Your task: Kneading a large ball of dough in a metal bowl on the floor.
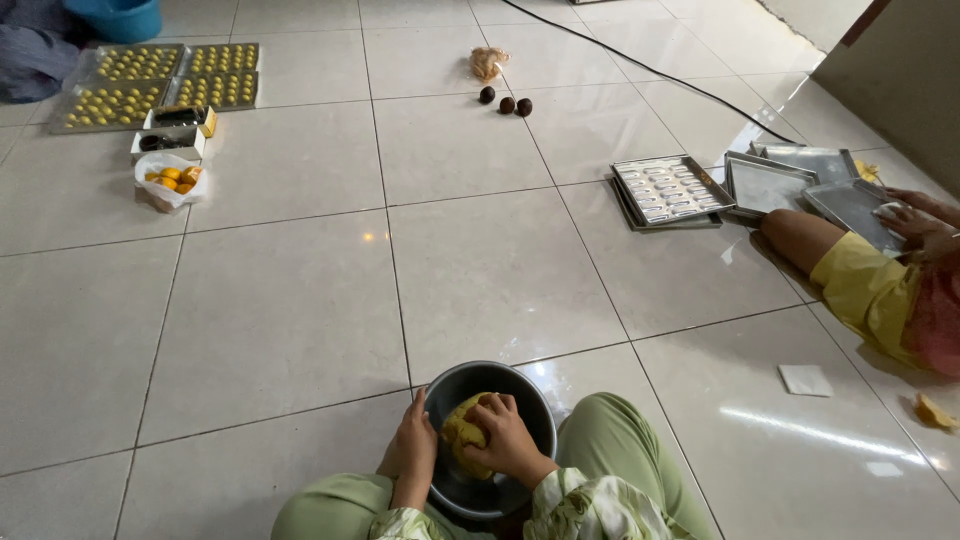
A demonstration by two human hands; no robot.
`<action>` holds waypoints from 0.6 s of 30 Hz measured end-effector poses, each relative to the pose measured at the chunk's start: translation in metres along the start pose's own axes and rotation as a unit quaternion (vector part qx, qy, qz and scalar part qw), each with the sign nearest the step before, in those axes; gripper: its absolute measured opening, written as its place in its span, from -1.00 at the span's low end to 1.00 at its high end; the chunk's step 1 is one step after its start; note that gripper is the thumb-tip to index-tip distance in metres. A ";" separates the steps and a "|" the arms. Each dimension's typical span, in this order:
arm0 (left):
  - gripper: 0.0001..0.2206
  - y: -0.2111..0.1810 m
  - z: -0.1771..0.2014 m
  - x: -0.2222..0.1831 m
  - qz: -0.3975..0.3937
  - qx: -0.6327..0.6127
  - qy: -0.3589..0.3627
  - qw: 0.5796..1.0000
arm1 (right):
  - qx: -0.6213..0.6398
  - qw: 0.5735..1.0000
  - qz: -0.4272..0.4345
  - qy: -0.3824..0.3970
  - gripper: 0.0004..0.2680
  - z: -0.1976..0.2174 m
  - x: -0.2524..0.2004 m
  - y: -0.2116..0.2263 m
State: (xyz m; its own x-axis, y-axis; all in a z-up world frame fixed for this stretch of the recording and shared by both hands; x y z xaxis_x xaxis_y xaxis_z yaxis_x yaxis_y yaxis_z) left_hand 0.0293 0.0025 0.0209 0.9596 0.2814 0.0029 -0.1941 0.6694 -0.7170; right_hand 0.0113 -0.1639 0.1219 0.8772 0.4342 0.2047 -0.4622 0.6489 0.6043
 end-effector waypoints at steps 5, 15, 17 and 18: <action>-0.53 0.004 -0.003 0.002 0.027 0.024 0.020 0.999 | -0.055 0.994 0.081 0.052 -0.63 -0.021 -0.016 0.004; -0.61 -0.076 0.000 -0.030 -0.237 0.065 0.058 0.968 | 0.005 0.990 0.085 -0.113 -0.82 0.050 -0.008 -0.015; -0.60 -0.090 -0.012 -0.039 -0.200 0.144 0.166 0.955 | -0.016 0.990 0.009 -0.137 -0.75 0.045 -0.008 -0.048; -0.59 -0.093 -0.022 -0.045 -0.161 0.217 0.271 0.924 | -0.039 0.984 -0.067 -0.160 -0.67 0.044 -0.010 -0.067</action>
State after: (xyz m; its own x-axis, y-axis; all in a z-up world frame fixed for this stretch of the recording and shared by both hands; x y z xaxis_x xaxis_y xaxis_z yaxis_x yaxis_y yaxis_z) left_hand 0.0091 -0.0874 0.0727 0.9204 -0.2861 -0.2663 0.1676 0.9044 -0.3923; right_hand 0.0396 -0.2389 0.1127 0.9215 0.1305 0.3657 -0.3366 0.7379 0.5849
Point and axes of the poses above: each hand's wrist, its own x-axis towards the middle knuckle, its own z-axis out of the back of the hand, y = z × x, the point moved 4 cm from there along x, towards the middle knuckle, and after that the axes turned 5 degrees about z, right-handed, at the moved point
